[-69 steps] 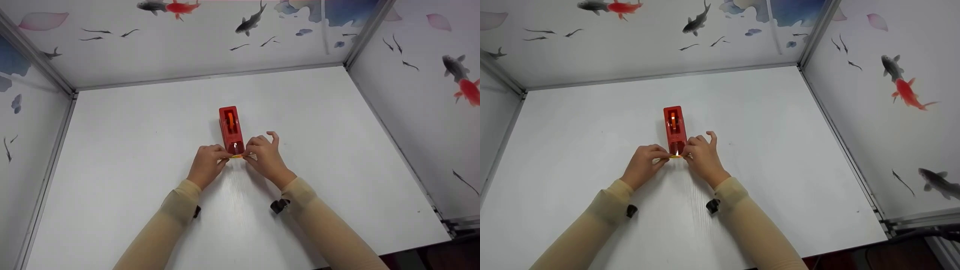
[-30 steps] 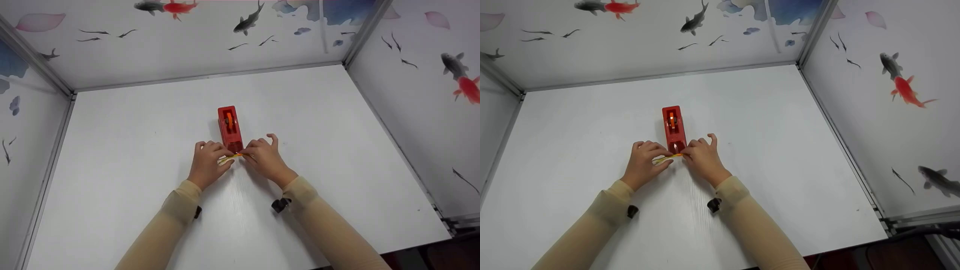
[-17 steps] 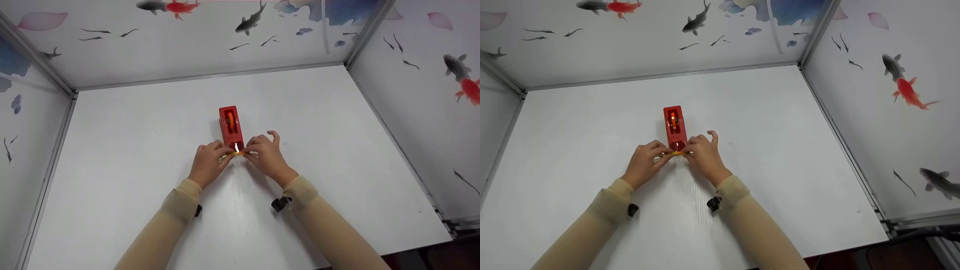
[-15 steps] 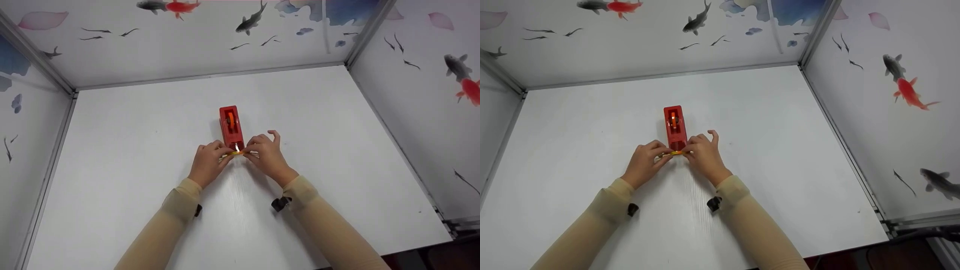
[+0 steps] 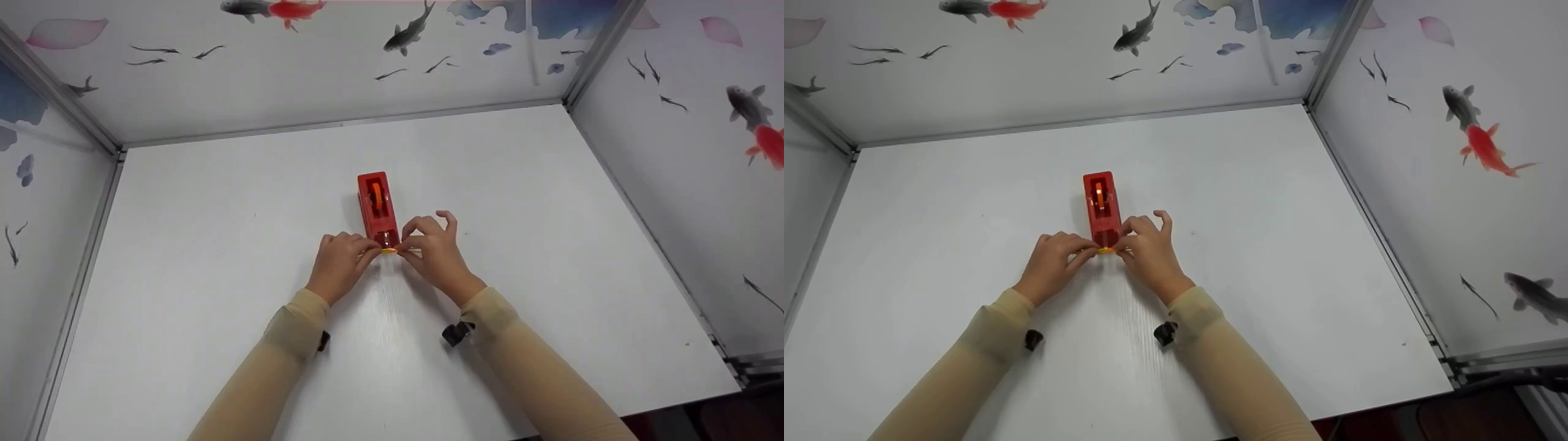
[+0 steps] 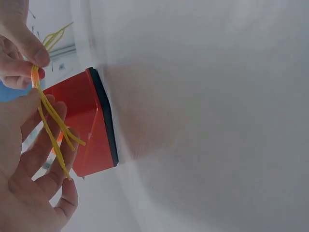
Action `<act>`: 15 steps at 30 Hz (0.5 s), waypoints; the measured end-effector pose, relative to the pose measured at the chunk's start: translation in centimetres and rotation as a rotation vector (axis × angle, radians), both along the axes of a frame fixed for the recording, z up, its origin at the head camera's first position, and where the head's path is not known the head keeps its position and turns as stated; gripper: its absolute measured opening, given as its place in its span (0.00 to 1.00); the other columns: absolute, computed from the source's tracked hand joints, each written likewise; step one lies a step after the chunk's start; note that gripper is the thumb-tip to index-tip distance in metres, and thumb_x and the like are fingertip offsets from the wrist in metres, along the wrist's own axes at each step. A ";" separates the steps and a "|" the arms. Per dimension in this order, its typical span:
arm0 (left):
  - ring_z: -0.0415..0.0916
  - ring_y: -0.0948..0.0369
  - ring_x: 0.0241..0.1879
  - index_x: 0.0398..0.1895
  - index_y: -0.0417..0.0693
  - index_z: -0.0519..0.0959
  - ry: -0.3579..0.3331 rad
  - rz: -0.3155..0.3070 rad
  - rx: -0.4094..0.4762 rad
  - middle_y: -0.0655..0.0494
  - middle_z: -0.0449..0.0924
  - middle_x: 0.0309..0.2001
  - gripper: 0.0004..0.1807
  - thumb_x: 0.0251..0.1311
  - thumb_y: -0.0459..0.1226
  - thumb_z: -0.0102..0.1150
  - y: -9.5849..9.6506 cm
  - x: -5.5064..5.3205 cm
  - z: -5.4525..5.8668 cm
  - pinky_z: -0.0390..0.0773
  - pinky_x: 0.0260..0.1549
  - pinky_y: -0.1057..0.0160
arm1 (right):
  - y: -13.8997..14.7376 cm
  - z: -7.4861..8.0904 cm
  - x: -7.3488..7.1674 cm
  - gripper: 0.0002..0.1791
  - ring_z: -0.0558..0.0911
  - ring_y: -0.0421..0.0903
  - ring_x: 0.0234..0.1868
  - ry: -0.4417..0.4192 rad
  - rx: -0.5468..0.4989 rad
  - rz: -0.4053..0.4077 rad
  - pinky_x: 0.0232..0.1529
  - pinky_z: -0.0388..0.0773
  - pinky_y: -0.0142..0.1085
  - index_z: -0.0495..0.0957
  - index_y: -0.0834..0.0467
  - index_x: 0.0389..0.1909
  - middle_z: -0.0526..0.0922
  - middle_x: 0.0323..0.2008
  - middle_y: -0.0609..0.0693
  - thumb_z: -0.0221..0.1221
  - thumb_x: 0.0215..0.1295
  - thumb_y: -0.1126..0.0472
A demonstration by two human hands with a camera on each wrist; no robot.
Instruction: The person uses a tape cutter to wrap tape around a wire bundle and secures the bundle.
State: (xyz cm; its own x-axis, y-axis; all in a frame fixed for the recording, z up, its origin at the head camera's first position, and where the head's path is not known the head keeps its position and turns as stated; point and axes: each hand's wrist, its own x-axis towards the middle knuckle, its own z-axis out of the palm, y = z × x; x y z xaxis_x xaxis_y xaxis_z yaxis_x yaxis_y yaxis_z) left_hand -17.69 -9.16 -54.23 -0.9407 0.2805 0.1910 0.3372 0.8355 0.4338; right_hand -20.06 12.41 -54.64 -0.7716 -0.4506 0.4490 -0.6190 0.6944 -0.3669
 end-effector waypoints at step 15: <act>0.76 0.56 0.42 0.41 0.57 0.91 -0.111 -0.013 0.042 0.58 0.85 0.36 0.10 0.65 0.49 0.68 -0.3 -0.6 0.6 0.69 0.52 0.48 | -0.2 0.0 0.2 0.05 0.82 0.44 0.50 0.000 0.008 -0.016 0.70 0.53 0.60 0.87 0.50 0.28 0.86 0.38 0.43 0.75 0.60 0.60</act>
State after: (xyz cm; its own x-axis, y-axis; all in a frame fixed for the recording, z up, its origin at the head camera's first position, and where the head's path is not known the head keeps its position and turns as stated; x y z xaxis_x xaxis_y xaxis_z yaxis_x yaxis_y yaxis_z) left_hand -18.24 -9.43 -53.67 -0.9530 0.2867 0.0980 0.2960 0.8120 0.5031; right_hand -19.84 12.17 -54.59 -0.7785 -0.4419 0.4456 -0.6081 0.7069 -0.3613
